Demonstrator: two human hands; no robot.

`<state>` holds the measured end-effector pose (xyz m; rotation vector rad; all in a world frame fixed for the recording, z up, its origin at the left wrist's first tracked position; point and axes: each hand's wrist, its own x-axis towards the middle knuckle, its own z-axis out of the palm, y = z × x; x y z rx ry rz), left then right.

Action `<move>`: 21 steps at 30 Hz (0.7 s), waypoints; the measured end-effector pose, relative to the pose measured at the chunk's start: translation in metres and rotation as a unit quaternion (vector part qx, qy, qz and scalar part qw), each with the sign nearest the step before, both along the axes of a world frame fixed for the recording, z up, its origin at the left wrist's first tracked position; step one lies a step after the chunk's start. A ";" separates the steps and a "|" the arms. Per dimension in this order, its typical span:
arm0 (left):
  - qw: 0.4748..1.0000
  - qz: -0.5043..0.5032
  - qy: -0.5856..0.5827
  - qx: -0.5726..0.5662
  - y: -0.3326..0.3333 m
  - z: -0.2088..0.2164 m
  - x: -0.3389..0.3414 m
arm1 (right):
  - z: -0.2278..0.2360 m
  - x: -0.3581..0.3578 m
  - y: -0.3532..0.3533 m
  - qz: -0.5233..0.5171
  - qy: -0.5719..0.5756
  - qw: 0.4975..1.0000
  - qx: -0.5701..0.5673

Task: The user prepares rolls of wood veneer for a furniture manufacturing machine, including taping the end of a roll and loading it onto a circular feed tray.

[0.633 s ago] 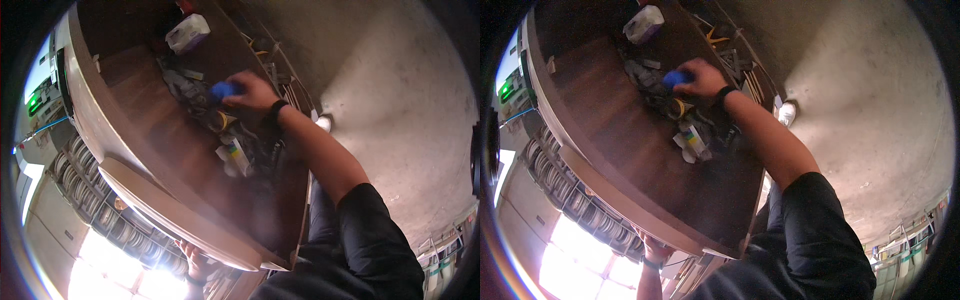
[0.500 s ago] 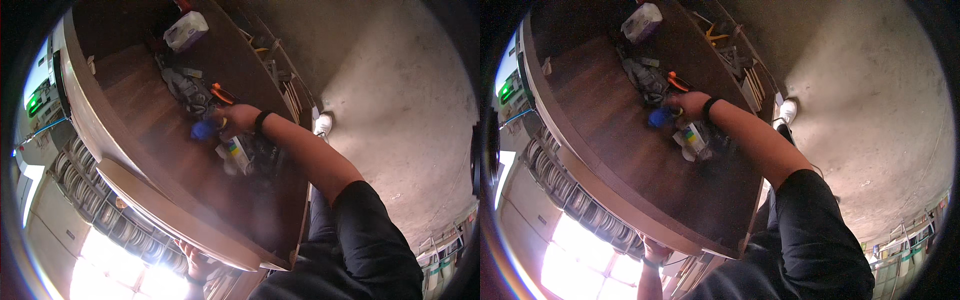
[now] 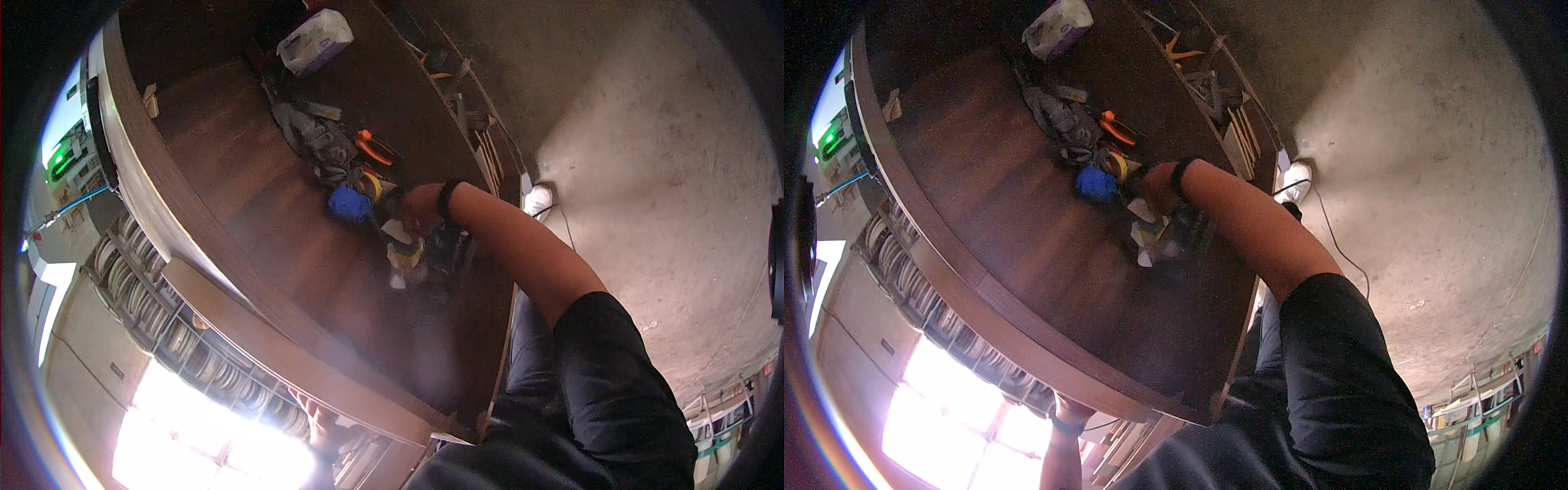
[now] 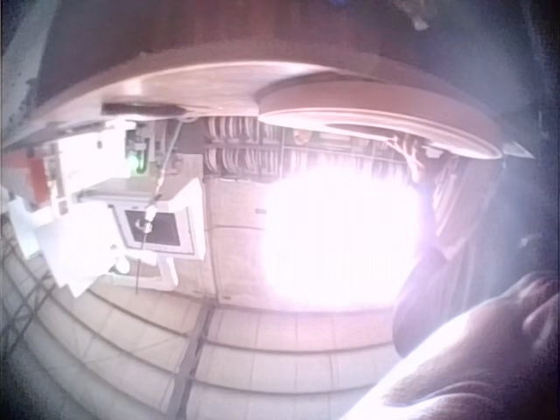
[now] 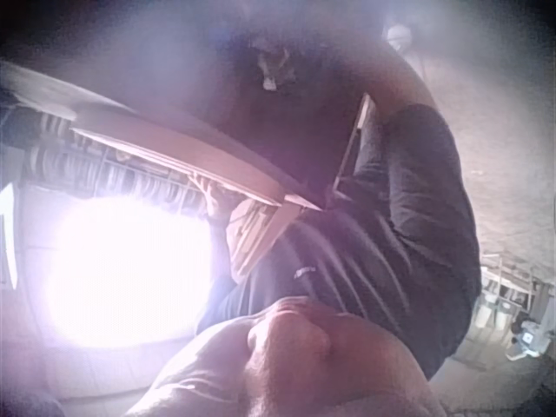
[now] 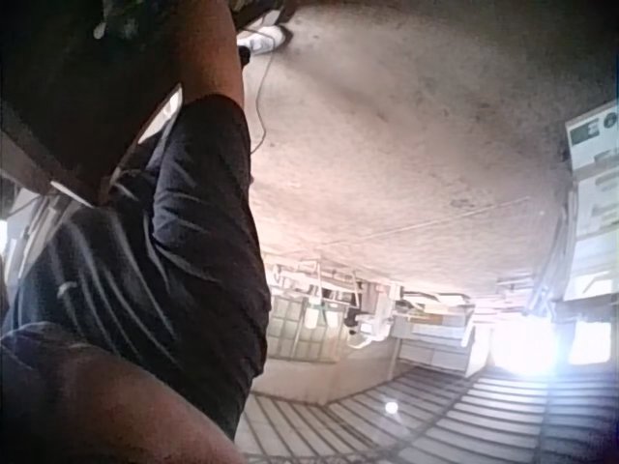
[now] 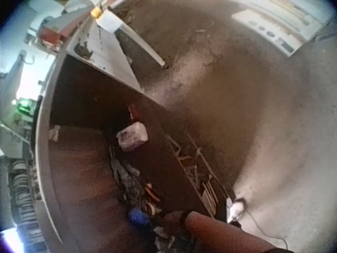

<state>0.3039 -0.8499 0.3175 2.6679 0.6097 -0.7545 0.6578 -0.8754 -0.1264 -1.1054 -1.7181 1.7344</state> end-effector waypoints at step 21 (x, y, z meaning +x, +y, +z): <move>0.993 -0.074 -0.088 0.001 0.009 -0.037 0.044 | 0.037 0.051 -0.124 -0.516 0.082 0.839 -0.150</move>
